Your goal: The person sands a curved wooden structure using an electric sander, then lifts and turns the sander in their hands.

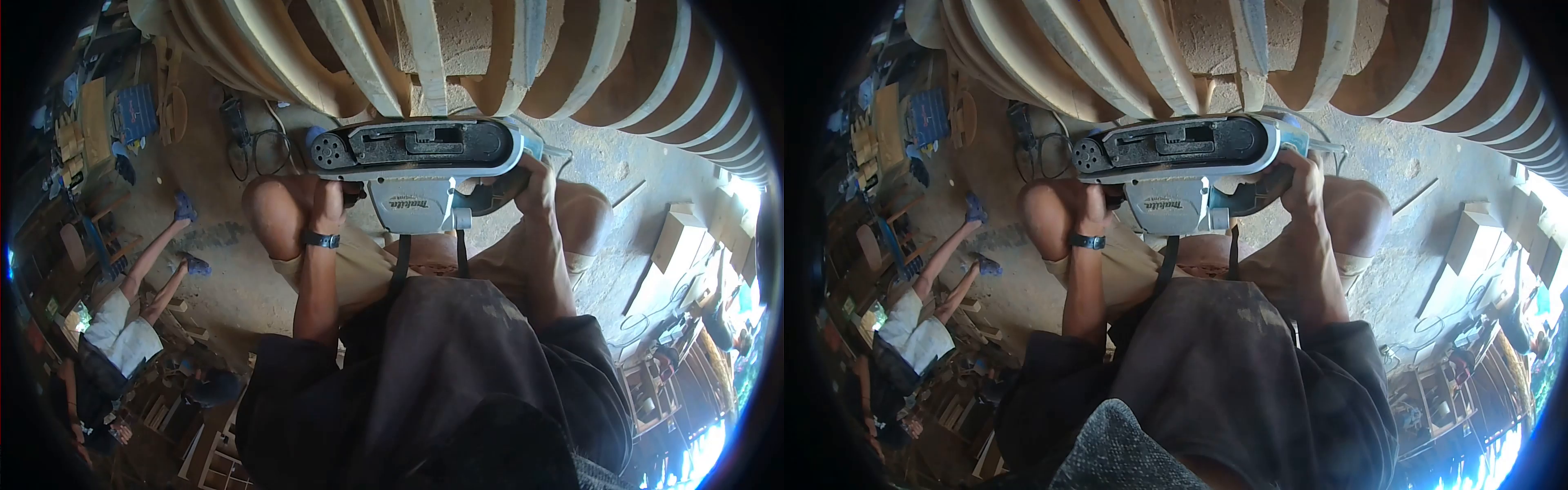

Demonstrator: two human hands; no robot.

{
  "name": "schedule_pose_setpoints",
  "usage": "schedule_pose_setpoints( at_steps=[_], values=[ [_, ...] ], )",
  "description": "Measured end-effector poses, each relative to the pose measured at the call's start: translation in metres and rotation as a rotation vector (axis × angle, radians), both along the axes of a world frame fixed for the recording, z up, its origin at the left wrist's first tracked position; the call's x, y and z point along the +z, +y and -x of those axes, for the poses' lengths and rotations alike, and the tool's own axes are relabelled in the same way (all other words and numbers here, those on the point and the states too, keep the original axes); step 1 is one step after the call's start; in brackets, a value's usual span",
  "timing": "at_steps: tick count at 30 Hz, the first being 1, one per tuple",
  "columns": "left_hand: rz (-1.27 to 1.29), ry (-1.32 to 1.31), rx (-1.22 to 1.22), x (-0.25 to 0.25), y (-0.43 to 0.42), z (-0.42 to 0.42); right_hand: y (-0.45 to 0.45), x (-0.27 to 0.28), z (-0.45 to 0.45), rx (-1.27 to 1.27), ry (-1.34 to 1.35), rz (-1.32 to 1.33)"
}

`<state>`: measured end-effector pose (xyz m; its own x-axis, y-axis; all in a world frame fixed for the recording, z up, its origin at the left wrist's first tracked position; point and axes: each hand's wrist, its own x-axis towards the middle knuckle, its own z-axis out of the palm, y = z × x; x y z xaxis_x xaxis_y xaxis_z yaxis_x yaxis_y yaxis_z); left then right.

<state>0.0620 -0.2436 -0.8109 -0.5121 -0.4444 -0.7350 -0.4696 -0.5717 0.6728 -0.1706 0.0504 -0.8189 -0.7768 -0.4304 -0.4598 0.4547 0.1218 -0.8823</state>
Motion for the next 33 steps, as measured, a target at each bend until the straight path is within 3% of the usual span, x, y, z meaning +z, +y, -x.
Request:
schedule_pose_setpoints(
  at_steps=[1,2,5,7,8,11,13,14,16,21,24,27,29,33],
  values=[
    [-0.069,0.023,-0.036,0.004,-0.002,-0.002,-0.009,0.022,0.002,-0.192,-0.291,0.139],
    [-0.025,0.049,0.015,0.006,0.002,0.0,-0.015,0.032,0.001,-0.269,-0.356,0.15],
    [0.01,-0.012,0.005,0.004,0.004,0.002,-0.022,0.034,0.001,-0.303,-0.409,0.177],
    [0.0,-0.009,-0.02,-0.003,-0.002,0.0,-0.009,0.001,0.0,-0.309,-0.418,0.158],
    [-0.014,-0.005,-0.046,-0.008,-0.003,0.002,0.0,-0.025,-0.003,-0.179,-0.152,0.024],
    [0.069,-0.022,-0.003,-0.016,0.004,0.003,0.025,-0.083,-0.007,0.054,0.319,-0.242],
    [0.111,-0.01,0.029,-0.032,0.004,-0.005,0.029,-0.105,-0.008,-0.086,0.177,-0.129],
    [0.119,0.0,0.036,-0.036,0.005,-0.005,0.025,-0.105,-0.007,-0.134,0.131,-0.09],
    [0.129,0.038,0.082,-0.041,0.007,-0.002,-0.002,-0.06,0.003,-0.389,-0.506,0.128],
    [0.275,0.101,0.029,-0.054,0.001,-0.001,-0.013,-0.069,0.005,-0.479,-0.579,0.085],
    [0.188,0.121,-0.027,-0.055,-0.002,0.001,-0.016,-0.071,0.008,-0.447,-0.666,0.053],
    [0.183,0.104,-0.027,-0.039,0.003,0.005,-0.009,-0.075,0.005,-0.423,-0.577,0.066],
    [0.147,0.085,0.104,-0.031,0.009,0.006,-0.008,-0.048,0.004,-0.367,-0.529,0.067],
    [0.006,0.065,0.061,-0.02,0.002,-0.006,-0.008,0.0,0.006,-0.269,-0.537,0.19]
  ],
)
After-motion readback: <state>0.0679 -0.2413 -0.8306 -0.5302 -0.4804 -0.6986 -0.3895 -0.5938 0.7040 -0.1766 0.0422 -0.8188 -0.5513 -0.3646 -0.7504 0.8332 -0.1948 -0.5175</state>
